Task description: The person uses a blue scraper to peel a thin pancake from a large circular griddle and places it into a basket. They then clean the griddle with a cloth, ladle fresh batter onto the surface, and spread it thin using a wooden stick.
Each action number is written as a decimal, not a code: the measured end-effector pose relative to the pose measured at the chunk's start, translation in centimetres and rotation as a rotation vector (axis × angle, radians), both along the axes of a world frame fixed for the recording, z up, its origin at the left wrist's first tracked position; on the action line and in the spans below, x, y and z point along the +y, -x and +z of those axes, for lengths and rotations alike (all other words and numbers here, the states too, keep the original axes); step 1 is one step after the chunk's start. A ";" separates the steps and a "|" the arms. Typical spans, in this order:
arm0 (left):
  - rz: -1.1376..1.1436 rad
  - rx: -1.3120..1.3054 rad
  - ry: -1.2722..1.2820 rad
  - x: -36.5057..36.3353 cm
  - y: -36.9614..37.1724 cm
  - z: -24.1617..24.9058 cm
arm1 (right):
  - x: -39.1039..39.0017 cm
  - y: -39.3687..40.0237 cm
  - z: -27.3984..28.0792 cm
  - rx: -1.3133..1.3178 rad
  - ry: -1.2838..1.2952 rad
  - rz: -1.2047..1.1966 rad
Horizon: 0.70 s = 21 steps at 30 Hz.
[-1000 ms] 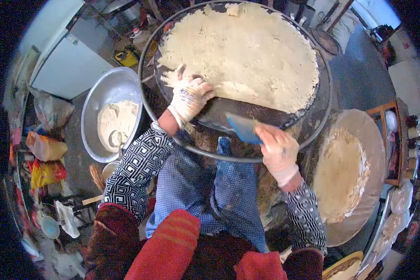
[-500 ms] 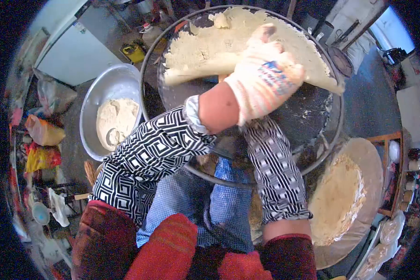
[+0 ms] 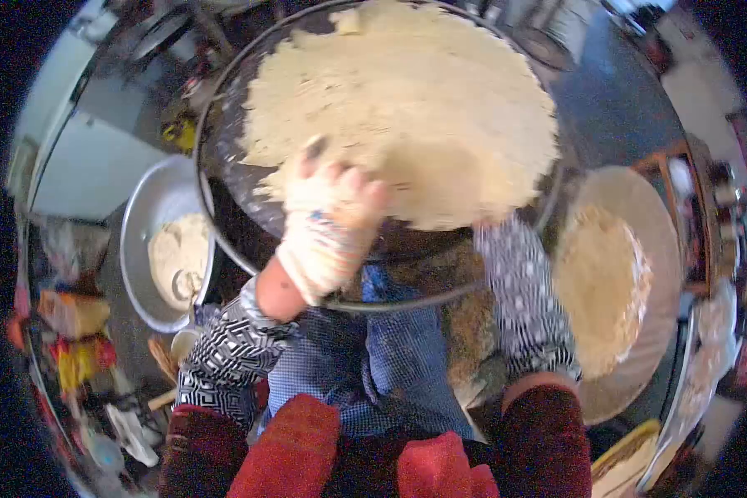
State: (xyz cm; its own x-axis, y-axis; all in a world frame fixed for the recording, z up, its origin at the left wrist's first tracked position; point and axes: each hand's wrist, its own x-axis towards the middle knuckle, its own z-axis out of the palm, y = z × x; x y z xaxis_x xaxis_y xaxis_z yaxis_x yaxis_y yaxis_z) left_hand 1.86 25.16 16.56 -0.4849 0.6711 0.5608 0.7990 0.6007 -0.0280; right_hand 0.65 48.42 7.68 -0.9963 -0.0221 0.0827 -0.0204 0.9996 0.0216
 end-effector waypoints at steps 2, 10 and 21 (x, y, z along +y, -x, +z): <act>0.031 -0.057 0.039 -2.0 -0.9 -1.2 | -0.9 -9.1 3.8 -0.297 -0.009 -0.083; -0.094 -0.441 0.495 -4.1 -6.5 -0.3 | -2.1 -53.0 -2.9 0.104 0.473 -0.600; 0.433 -0.338 0.416 -0.5 5.3 -10.0 | 3.4 -65.1 -13.4 -0.228 0.203 -1.471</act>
